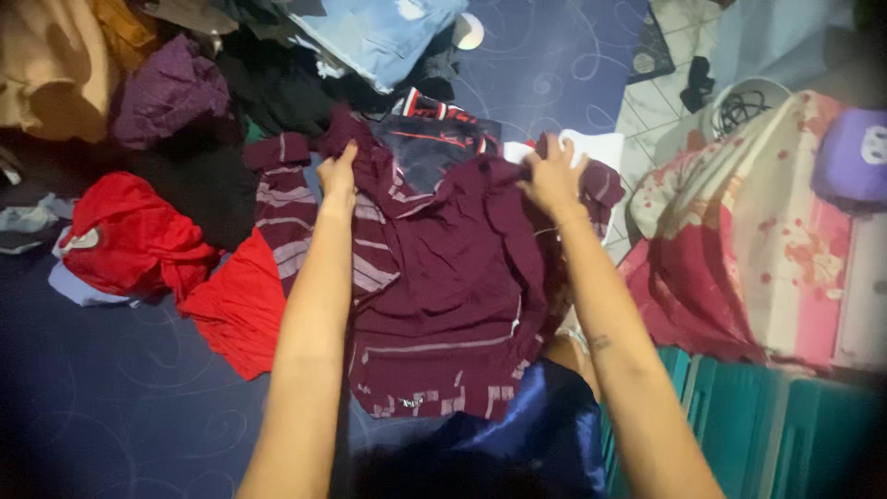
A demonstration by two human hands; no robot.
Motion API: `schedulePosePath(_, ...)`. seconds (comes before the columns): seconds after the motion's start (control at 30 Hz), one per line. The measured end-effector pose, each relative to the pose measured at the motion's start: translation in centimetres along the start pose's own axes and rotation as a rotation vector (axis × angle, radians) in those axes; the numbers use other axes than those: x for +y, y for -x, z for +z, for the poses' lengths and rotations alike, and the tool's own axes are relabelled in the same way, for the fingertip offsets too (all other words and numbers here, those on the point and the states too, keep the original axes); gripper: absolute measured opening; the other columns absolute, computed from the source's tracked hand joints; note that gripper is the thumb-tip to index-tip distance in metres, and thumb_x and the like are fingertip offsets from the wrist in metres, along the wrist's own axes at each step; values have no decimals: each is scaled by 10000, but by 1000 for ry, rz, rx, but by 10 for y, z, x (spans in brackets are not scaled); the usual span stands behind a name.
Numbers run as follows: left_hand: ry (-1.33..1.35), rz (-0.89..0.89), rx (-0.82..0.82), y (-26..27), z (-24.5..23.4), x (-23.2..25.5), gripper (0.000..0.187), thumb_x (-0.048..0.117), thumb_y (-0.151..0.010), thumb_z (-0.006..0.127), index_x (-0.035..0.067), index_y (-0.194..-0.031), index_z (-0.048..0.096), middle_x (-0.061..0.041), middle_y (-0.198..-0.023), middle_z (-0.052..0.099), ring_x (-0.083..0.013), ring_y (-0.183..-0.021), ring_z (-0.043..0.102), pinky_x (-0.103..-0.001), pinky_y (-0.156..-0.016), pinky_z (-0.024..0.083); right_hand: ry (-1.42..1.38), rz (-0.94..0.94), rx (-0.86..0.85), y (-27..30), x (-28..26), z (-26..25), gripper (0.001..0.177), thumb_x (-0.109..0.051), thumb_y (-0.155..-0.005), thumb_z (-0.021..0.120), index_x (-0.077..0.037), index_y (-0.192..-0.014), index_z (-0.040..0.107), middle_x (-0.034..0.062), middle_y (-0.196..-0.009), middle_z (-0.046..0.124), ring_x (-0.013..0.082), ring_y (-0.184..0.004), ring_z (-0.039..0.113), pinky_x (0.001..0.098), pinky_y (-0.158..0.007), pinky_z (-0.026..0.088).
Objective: The person folds several items of clothing including a red t-shirt, a blue and red patterned shirt, a white polo shirt, another red t-shirt, a purple striped shirt, and a purple patterned top by hand on a bed.
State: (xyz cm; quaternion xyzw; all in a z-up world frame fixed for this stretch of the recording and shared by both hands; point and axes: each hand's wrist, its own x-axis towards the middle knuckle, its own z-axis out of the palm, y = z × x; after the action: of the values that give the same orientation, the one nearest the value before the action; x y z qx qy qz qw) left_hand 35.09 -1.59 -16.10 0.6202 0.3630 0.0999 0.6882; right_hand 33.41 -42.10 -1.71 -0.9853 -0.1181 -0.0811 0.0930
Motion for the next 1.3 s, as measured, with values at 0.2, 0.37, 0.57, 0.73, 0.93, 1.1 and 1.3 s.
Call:
schedulePosePath(0.2,177,200,-163,-4,17,32,284,121,-816,851,9,-1034,708,-42,-951,749,-137,-838,688,-270,-753,559,-158,-478,-183,-17,-90,57,744,-270,-561,815,-126,-1279,682,177,-1351,586,421,-1279,439,734,-1046,227)
schedulePosePath(0.37,-197,527,-17,39,0,85,449,93,-716,922,20,-1069,654,-51,-963,711,-161,-899,659,-284,-803,532,40,-19,-515,-75,-117,114,318,-309,-1073,545,-66,-1219,689,215,-1255,717,384,-1208,668,563,-1042,465)
schedulePosePath(0.57,-234,465,-394,79,47,101,769,239,-846,849,39,-1443,408,-216,-1200,646,-293,-1063,628,-410,-930,525,-66,130,-188,-100,-73,68,908,-496,-728,767,26,-1403,456,279,-1383,519,464,-1298,436,711,-1000,316)
schedulePosePath(0.73,-795,939,-271,155,89,57,848,227,-711,871,-92,-1375,450,-346,-1304,519,-481,-1214,483,-558,-969,420,-178,199,-164,-53,34,21,833,-565,-827,765,-2,-1400,547,273,-1364,609,431,-1309,521,661,-1106,317)
schedulePosePath(0.93,-687,1008,-541,222,145,39,299,127,-965,643,109,-1263,624,-102,-1269,654,-326,-1259,603,-503,-1043,464,-393,323,-400,-1,93,21,742,-587,-797,784,-47,-1285,638,225,-1280,694,352,-1180,678,453,-1067,511)
schedulePosePath(1.1,-831,803,-635,198,193,53,595,369,-776,835,5,-1202,637,-242,-1102,601,-440,-978,604,-509,-821,487,-307,367,6,63,56,12,733,-543,-814,810,19,-1226,581,308,-1180,625,463,-1039,633,521,-845,512)
schedulePosePath(1.3,-429,770,-856,110,245,5,371,229,-917,782,64,-1234,683,-181,-1254,692,-307,-1193,636,-408,-1021,492,-536,591,-157,115,-15,-21,284,-204,-905,684,-28,-1126,652,160,-716,680,339,-720,693,466,-742,534)
